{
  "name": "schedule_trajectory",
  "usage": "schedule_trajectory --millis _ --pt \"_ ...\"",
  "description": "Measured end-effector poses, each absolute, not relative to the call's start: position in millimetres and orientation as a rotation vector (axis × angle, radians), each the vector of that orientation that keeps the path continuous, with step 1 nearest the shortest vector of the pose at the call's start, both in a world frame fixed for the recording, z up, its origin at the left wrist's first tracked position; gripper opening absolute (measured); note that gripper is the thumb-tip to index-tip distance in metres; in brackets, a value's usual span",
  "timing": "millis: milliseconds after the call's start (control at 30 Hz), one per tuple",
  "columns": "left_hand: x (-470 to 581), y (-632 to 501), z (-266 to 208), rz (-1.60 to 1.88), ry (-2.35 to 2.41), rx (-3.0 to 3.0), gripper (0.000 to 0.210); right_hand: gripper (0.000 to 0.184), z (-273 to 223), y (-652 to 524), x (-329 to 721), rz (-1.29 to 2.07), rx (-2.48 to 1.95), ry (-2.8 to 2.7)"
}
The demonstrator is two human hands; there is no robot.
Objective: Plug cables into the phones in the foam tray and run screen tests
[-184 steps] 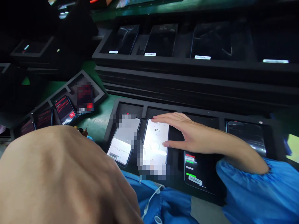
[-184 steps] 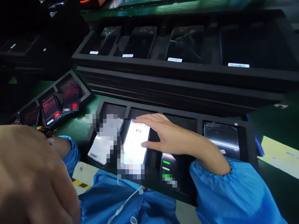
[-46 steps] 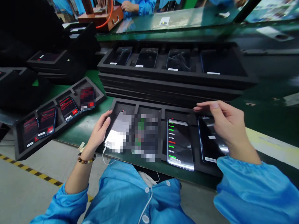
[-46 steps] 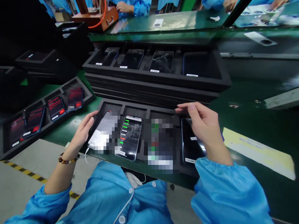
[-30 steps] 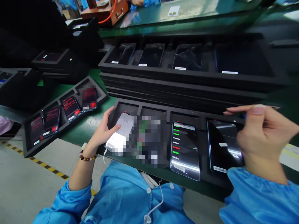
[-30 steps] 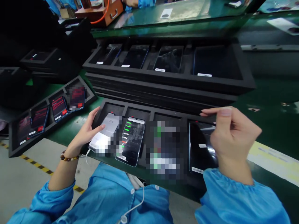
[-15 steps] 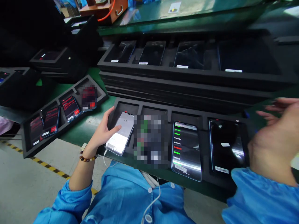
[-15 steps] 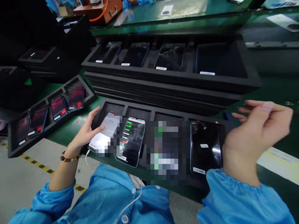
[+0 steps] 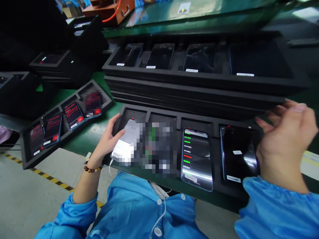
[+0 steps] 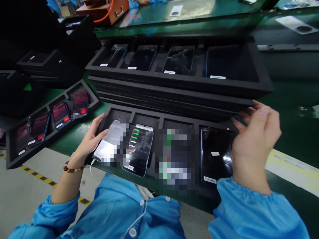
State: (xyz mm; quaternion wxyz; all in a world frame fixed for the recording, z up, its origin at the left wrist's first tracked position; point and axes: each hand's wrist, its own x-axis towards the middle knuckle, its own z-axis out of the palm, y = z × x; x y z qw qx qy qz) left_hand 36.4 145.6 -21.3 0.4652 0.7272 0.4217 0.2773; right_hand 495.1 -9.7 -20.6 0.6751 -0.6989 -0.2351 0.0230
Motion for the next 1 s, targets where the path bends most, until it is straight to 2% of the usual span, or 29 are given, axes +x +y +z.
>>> schedule_trajectory --millis 233,500,1000 --pt "35.3 145.6 -21.0 0.686 1.041 1.811 0.077 0.085 -17.8 -5.2 490.6 0.108 -1.565 -0.515" --pt "34.5 145.8 -21.8 0.721 1.042 1.786 0.072 0.073 -11.6 -9.4 482.6 0.117 -1.667 -0.538" --pt "34.9 145.8 -20.3 0.707 1.041 1.8 0.076 0.072 -12.1 -9.5 482.2 0.133 -1.699 -0.542"
